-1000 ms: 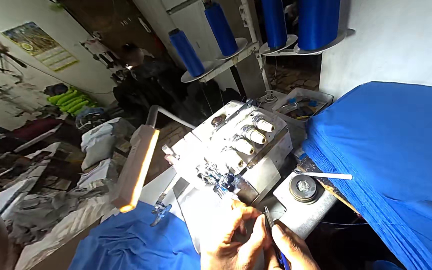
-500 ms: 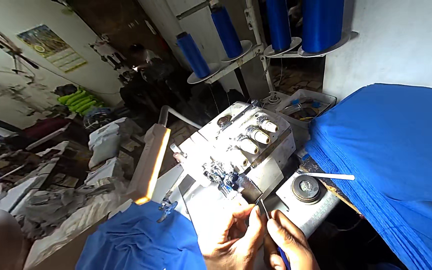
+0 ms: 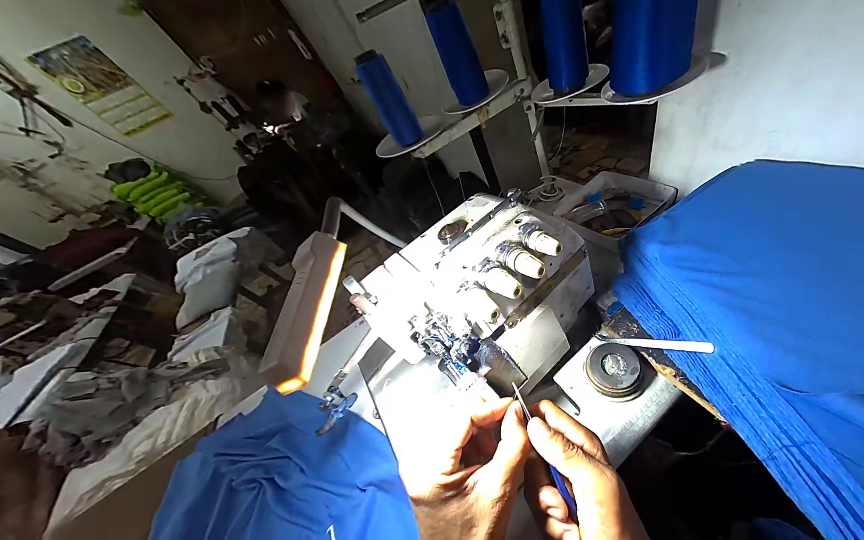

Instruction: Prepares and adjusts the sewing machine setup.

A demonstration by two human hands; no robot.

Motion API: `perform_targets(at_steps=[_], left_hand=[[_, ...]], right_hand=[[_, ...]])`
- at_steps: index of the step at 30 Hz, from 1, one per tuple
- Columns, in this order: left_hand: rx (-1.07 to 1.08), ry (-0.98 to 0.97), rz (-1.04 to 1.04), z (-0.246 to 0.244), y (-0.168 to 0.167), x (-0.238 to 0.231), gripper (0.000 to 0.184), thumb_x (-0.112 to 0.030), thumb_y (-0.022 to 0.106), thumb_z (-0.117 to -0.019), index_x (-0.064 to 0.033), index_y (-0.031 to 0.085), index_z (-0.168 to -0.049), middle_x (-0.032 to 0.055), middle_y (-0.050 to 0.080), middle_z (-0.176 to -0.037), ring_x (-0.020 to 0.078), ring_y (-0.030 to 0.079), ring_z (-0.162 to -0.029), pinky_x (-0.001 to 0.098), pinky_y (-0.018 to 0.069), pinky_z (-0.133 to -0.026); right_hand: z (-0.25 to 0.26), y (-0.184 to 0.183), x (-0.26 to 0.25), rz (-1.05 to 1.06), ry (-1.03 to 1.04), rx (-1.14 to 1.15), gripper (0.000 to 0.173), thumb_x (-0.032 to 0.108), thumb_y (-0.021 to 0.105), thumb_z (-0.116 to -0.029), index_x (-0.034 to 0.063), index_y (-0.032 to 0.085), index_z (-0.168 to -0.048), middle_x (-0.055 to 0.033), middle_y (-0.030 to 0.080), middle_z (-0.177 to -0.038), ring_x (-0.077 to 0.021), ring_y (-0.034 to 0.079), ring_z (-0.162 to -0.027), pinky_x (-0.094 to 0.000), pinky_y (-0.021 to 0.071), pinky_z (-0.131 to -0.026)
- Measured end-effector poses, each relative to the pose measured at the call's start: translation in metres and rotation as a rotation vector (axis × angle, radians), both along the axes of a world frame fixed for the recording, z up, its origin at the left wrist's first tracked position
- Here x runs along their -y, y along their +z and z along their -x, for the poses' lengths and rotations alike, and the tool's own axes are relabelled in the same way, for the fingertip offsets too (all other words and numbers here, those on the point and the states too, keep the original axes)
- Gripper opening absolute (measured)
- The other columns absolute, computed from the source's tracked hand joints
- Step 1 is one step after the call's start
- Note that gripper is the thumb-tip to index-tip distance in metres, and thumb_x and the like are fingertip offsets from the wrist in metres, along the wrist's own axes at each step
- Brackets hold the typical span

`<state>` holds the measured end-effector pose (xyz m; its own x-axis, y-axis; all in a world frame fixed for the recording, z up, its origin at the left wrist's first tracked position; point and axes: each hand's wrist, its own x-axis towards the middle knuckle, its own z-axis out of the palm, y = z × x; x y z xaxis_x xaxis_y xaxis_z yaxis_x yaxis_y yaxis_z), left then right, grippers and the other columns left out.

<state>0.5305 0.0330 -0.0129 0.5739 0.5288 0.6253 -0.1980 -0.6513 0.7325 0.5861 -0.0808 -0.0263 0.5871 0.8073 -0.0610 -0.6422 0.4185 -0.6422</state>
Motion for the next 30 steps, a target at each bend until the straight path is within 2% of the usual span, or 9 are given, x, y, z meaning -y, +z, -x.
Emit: perform_targets(at_steps=[5,10,13,15,17,20,23,26,30], left_hand=[[-0.012,0.004,-0.011,0.001,0.001,0.0,0.007,-0.005,0.078,-0.082,-0.0021,0.076,-0.088,0.0019,0.07,-0.074,0.0066,0.06,-0.054,0.0194,0.0524,-0.046],[0.001,0.053,0.0,0.002,0.003,0.003,0.004,-0.004,0.075,-0.0815,-0.0025,0.075,-0.085,0.0009,0.068,-0.071,0.0065,0.057,-0.052,0.0196,0.0501,-0.044],[-0.009,0.154,-0.038,0.005,0.003,0.006,0.004,-0.006,0.076,-0.08,-0.0037,0.074,-0.082,-0.0005,0.068,-0.07,0.0056,0.057,-0.052,0.0194,0.0497,-0.044],[-0.033,0.284,-0.09,0.006,0.004,0.007,0.005,-0.009,0.077,-0.0765,-0.0061,0.072,-0.077,-0.0028,0.064,-0.07,0.0037,0.055,-0.053,0.0178,0.0476,-0.045],[-0.082,0.444,-0.166,0.006,0.002,0.002,0.008,-0.014,0.079,-0.072,-0.0105,0.072,-0.074,-0.0057,0.062,-0.071,0.0008,0.056,-0.057,0.016,0.0472,-0.047],[-0.187,0.608,-0.206,0.002,0.003,-0.006,0.009,-0.022,0.08,-0.0737,-0.0198,0.072,-0.078,-0.0104,0.061,-0.077,0.0007,0.058,-0.067,0.0212,0.0483,-0.057],[-0.345,0.745,-0.188,-0.008,0.008,-0.005,0.008,-0.029,0.078,-0.0788,-0.0239,0.071,-0.079,-0.0069,0.059,-0.091,0.0068,0.058,-0.074,0.0306,0.0476,-0.059],[-0.451,0.855,-0.173,-0.017,0.012,-0.001,0.012,-0.033,0.077,-0.0806,-0.0249,0.068,-0.078,-0.0062,0.059,-0.086,0.0107,0.056,-0.069,0.037,0.0411,-0.057],[-0.487,0.882,-0.149,-0.02,0.015,-0.002,0.015,-0.034,0.076,-0.083,-0.0257,0.065,-0.078,-0.0067,0.058,-0.08,0.0109,0.055,-0.066,0.0372,0.0398,-0.055]], right_hand=[[0.002,-0.001,0.0,0.014,-0.05,0.001,0.023,0.018,0.04,-0.1078,0.0098,0.06,-0.101,0.0054,0.041,-0.057,-0.0001,0.036,-0.039,-0.015,0.0321,-0.034],[-0.012,-0.016,0.002,0.094,-0.169,0.089,0.027,0.023,0.042,-0.1077,0.0074,0.064,-0.108,0.0062,0.038,-0.057,-0.0007,0.034,-0.038,-0.0161,0.0307,-0.033],[-0.03,-0.04,0.002,0.307,-0.27,0.399,0.028,0.03,0.049,-0.1049,0.0106,0.068,-0.111,0.0047,0.039,-0.057,-0.0052,0.035,-0.042,-0.0214,0.0307,-0.038],[-0.042,-0.058,0.001,0.468,-0.345,0.656,0.031,0.038,0.051,-0.1038,0.0155,0.07,-0.111,0.0035,0.047,-0.06,-0.0094,0.042,-0.045,-0.0274,0.0376,-0.042],[-0.047,-0.07,-0.001,0.569,-0.404,0.833,0.032,0.043,0.05,-0.1031,0.018,0.069,-0.11,0.0054,0.054,-0.064,-0.0085,0.049,-0.049,-0.0285,0.0436,-0.046],[-0.047,-0.074,-0.003,0.646,-0.453,0.998,0.034,0.047,0.049,-0.1016,0.0205,0.068,-0.109,0.0109,0.054,-0.068,-0.0025,0.05,-0.055,-0.0238,0.0443,-0.051],[-0.046,-0.076,-0.003,0.672,-0.478,1.061,0.033,0.047,0.05,-0.1009,0.0213,0.068,-0.108,0.013,0.053,-0.066,-0.0002,0.049,-0.054,-0.0227,0.0439,-0.048],[-0.046,-0.076,-0.002,0.664,-0.477,1.071,0.032,0.047,0.052,-0.1006,0.0211,0.068,-0.109,0.014,0.053,-0.065,0.0008,0.047,-0.051,-0.0207,0.0414,-0.046],[-0.047,-0.077,-0.002,0.657,-0.457,1.064,0.033,0.047,0.051,-0.101,0.0209,0.068,-0.11,0.0131,0.052,-0.066,-0.0009,0.045,-0.05,-0.0216,0.0395,-0.044]])
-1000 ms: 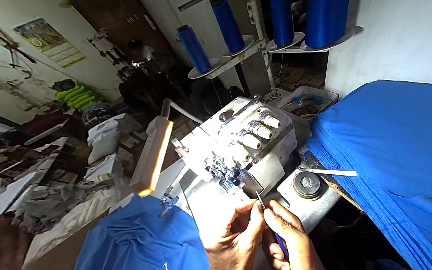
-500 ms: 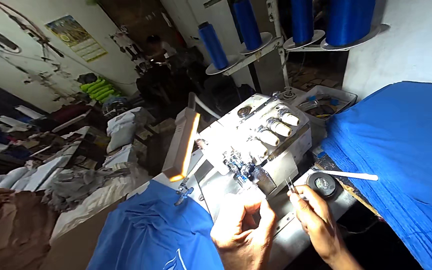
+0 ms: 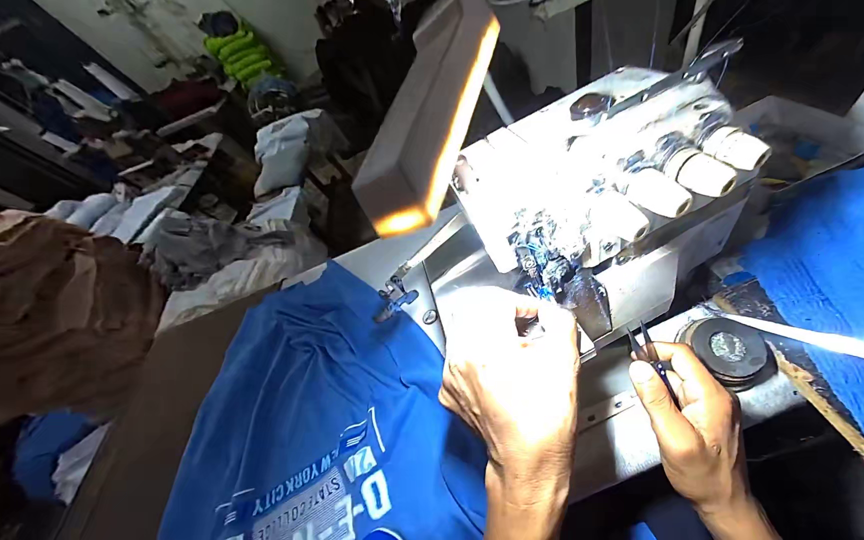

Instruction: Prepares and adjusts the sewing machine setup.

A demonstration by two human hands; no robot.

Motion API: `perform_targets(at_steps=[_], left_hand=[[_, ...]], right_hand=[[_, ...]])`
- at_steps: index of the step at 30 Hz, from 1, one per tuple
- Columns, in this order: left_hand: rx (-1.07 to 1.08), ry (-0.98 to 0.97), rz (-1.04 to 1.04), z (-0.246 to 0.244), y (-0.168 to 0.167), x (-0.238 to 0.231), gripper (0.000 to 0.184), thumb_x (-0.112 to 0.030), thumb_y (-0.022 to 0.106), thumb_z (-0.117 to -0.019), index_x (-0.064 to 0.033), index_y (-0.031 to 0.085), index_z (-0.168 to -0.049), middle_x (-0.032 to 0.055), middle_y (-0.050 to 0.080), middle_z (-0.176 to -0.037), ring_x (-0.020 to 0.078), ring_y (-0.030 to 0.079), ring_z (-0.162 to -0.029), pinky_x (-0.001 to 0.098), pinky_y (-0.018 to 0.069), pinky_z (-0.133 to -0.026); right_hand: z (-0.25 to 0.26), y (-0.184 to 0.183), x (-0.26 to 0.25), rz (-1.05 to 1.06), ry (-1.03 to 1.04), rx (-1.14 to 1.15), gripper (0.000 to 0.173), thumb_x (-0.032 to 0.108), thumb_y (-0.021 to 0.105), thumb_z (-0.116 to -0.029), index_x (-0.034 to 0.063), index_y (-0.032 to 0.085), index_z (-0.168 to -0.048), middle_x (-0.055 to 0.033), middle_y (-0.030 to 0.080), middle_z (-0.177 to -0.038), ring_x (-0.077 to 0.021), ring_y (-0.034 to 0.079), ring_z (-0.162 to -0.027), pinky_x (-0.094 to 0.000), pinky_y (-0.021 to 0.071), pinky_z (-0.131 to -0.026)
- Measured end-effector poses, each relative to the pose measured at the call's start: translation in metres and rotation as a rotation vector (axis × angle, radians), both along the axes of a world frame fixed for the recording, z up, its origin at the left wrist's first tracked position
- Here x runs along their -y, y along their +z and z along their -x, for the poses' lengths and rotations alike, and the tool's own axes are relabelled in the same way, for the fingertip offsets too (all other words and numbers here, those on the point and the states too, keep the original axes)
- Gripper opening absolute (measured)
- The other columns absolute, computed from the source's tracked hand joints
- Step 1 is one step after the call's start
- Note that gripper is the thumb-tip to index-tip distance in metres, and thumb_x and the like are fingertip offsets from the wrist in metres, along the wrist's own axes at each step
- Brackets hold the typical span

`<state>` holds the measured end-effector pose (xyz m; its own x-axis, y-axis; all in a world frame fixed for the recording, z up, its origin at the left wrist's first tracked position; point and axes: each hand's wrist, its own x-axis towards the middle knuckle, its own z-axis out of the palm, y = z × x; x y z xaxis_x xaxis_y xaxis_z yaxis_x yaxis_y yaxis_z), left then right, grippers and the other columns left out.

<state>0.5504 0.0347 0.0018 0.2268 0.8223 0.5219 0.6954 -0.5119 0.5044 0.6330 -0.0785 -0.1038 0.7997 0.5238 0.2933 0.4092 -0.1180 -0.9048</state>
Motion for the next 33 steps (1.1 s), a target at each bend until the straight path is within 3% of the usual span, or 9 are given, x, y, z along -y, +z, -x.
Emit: perform_targets(at_steps=[7,10,12,16,20,24,27,30,33], left_hand=[[0.119,-0.117,-0.053,0.004,-0.01,-0.009,0.006,-0.028,0.076,-0.0841,-0.0241,0.071,-0.085,-0.0098,0.061,-0.087,0.0034,0.055,-0.066,0.026,0.044,-0.054],[0.15,-0.145,-0.156,0.001,-0.019,-0.011,0.009,-0.026,0.074,-0.0854,-0.0182,0.072,-0.083,-0.0041,0.064,-0.089,0.0058,0.057,-0.069,0.0289,0.0462,-0.059],[0.146,-0.13,-0.197,-0.001,-0.02,-0.01,0.012,-0.025,0.072,-0.0847,-0.013,0.073,-0.083,0.0013,0.064,-0.086,0.0097,0.056,-0.068,0.0314,0.0444,-0.059],[0.173,-0.128,-0.173,-0.001,-0.015,-0.009,0.012,-0.023,0.072,-0.0818,-0.0109,0.072,-0.081,0.0025,0.063,-0.084,0.0088,0.054,-0.065,0.0286,0.0424,-0.056],[0.185,-0.082,-0.18,-0.001,-0.014,-0.006,0.012,-0.024,0.073,-0.0777,-0.012,0.072,-0.08,0.0003,0.062,-0.079,0.0109,0.053,-0.061,0.0327,0.0398,-0.055],[0.195,-0.045,-0.168,0.0,-0.017,-0.004,0.009,-0.027,0.074,-0.0776,-0.0179,0.072,-0.079,-0.0045,0.06,-0.08,0.0087,0.051,-0.061,0.0336,0.0391,-0.057],[0.179,-0.029,-0.148,0.001,-0.015,-0.004,0.006,-0.027,0.075,-0.0795,-0.0216,0.072,-0.08,-0.0074,0.06,-0.083,0.0072,0.051,-0.063,0.0325,0.0391,-0.058],[0.142,-0.002,-0.122,-0.001,-0.013,-0.003,0.006,-0.028,0.075,-0.0796,-0.0226,0.073,-0.081,-0.0081,0.059,-0.083,0.007,0.051,-0.065,0.0347,0.039,-0.063],[0.103,0.046,-0.102,-0.005,-0.011,0.0,0.007,-0.03,0.074,-0.0816,-0.0236,0.071,-0.081,-0.0086,0.058,-0.081,0.0076,0.051,-0.065,0.0361,0.0381,-0.064]], right_hand=[[-0.012,0.042,0.022,-0.381,0.055,-0.1,0.019,0.035,0.06,-0.1028,0.0224,0.067,-0.115,0.0092,0.05,-0.065,-0.0013,0.042,-0.045,-0.0189,0.0389,-0.039],[-0.071,0.099,0.019,-0.657,-0.169,-0.179,0.031,0.03,0.038,-0.1114,0.0191,0.063,-0.098,0.0122,0.041,-0.053,-0.0014,0.039,-0.037,-0.0186,0.0397,-0.035],[-0.119,0.123,-0.007,-0.693,-0.348,-0.235,0.034,0.032,0.033,-0.1132,0.0169,0.06,-0.098,0.0109,0.05,-0.057,-0.0033,0.051,-0.044,-0.0205,0.0479,-0.041],[-0.198,0.101,-0.059,-0.315,-0.254,-0.273,0.036,0.027,0.042,-0.1109,0.0003,0.064,-0.121,-0.0079,0.069,-0.1,-0.0138,0.067,-0.09,-0.0357,0.0567,-0.082],[-0.218,0.088,-0.083,0.102,0.067,-0.316,0.036,0.027,0.042,-0.1117,0.0008,0.061,-0.127,-0.0143,0.063,-0.119,-0.0191,0.061,-0.107,-0.0407,0.0501,-0.095],[-0.216,0.089,-0.088,0.262,0.078,-0.087,0.036,0.012,0.043,-0.1108,-0.0096,0.054,-0.138,-0.0256,0.057,-0.14,-0.0276,0.056,-0.129,-0.0387,0.0421,-0.111],[-0.249,0.071,-0.089,0.275,0.266,0.064,0.028,0.012,0.049,-0.1066,-0.0027,0.06,-0.128,-0.013,0.064,-0.119,-0.0092,0.062,-0.105,-0.0225,0.051,-0.092],[-0.233,0.097,-0.082,0.327,0.341,0.039,0.027,0.006,0.049,-0.1061,-0.0025,0.058,-0.13,-0.0138,0.063,-0.122,-0.0089,0.06,-0.109,-0.0239,0.0479,-0.097],[-0.24,0.096,-0.089,-0.152,0.908,0.033,0.022,0.005,0.046,-0.1002,0.01,0.066,-0.109,0.0057,0.068,-0.098,0.0035,0.064,-0.096,-0.0137,0.0543,-0.084]])
